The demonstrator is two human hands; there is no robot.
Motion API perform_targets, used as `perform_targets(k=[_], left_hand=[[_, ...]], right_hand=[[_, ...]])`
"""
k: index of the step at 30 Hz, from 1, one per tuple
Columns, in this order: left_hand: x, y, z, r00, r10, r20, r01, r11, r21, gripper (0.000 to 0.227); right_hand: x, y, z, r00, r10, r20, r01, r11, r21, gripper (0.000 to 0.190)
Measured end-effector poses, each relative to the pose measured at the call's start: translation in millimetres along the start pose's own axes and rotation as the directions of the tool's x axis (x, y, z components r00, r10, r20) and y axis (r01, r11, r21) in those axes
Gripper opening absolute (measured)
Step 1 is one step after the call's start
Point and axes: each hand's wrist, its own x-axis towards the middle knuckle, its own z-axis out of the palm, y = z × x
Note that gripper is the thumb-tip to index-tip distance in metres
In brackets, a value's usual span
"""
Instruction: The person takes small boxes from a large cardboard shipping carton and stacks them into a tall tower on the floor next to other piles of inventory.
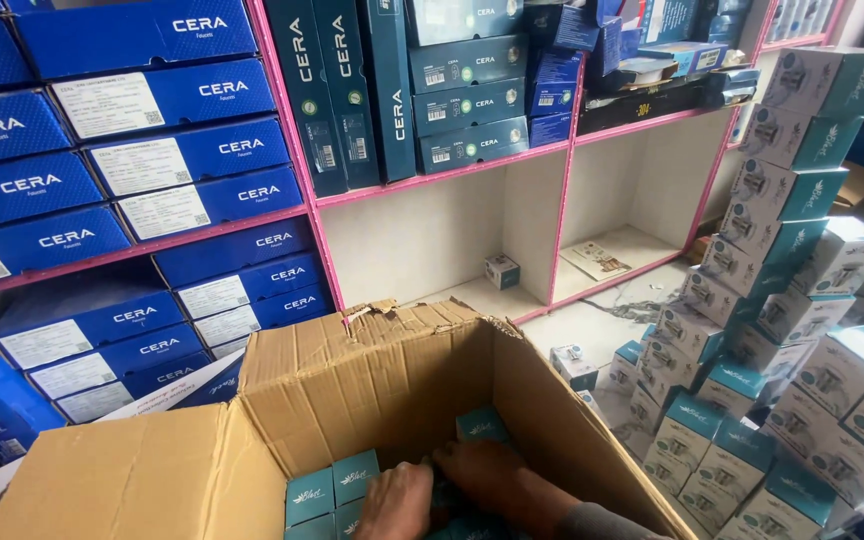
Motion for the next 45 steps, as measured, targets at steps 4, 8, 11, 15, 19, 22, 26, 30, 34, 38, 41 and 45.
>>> perform_targets(k=[4,8,11,15,19,22,26,30,34,38,41,45], left_hand=[[-12.2,5.1,-17.7,0.996,-0.045,0.072,0.050,0.997,-0.066,0.038],[-6.1,0.6,-11.6,0.998,-0.059,-0.018,0.054,0.981,-0.189,0.023],[-18.7,6.2,-34.8,0.997,-0.076,-0.030,0.067,0.970,-0.236,0.019],[-23.1,12.3,-63.8,0.989,-0.078,-0.127,0.032,0.944,-0.330,0.054],[-31.7,15.6,-91.9,0.979,-0.061,-0.195,-0.017,0.927,-0.374,0.056],[-50.7,26.8,-122.7,0.988,-0.090,-0.124,0.031,0.910,-0.414,0.050],[-59.5,31.4,-146.5,0.977,-0.070,-0.203,-0.034,0.885,-0.465,0.054],[-56.4,36.1,-164.6,0.945,-0.040,-0.325,-0.094,0.917,-0.387,0.048],[-65.6,55.9,-192.0,0.920,0.004,-0.392,-0.159,0.917,-0.365,0.051],[-70.2,77.6,-220.0,0.911,0.008,-0.413,-0.145,0.942,-0.303,0.052],[-65.3,94.2,-234.4,0.883,0.070,-0.465,-0.221,0.935,-0.279,0.056],[-51.3,121.8,-244.5,0.841,0.156,-0.519,-0.320,0.915,-0.245,0.049]], right_hand=[[0.6,5.1,6.1,1.000,-0.022,0.002,0.022,1.000,-0.007,0.022],[-5.7,-0.1,-9.9,1.000,-0.028,-0.012,0.029,0.999,0.044,0.018],[-2.5,3.7,-14.2,1.000,-0.006,-0.025,0.008,0.997,0.074,0.041],[3.2,17.9,-32.8,0.989,-0.010,-0.150,0.036,0.985,0.171,0.054],[8.2,29.2,-47.9,0.979,-0.010,-0.205,0.043,0.987,0.154,0.048],[-8.8,8.5,-87.6,0.986,0.049,-0.160,-0.025,0.988,0.151,0.053],[-16.8,6.8,-113.9,0.947,0.049,-0.317,0.015,0.980,0.197,0.043],[-29.7,11.6,-139.2,0.855,-0.034,-0.517,0.153,0.970,0.189,0.060],[-55.5,2.4,-178.0,0.857,0.096,-0.506,0.016,0.977,0.212,0.060],[-78.4,1.7,-211.1,0.799,0.101,-0.593,0.046,0.973,0.227,0.059],[-92.6,12.6,-225.9,0.755,0.072,-0.652,0.057,0.983,0.174,0.062],[-112.2,31.7,-237.1,0.714,0.112,-0.691,-0.034,0.991,0.126,0.060]])
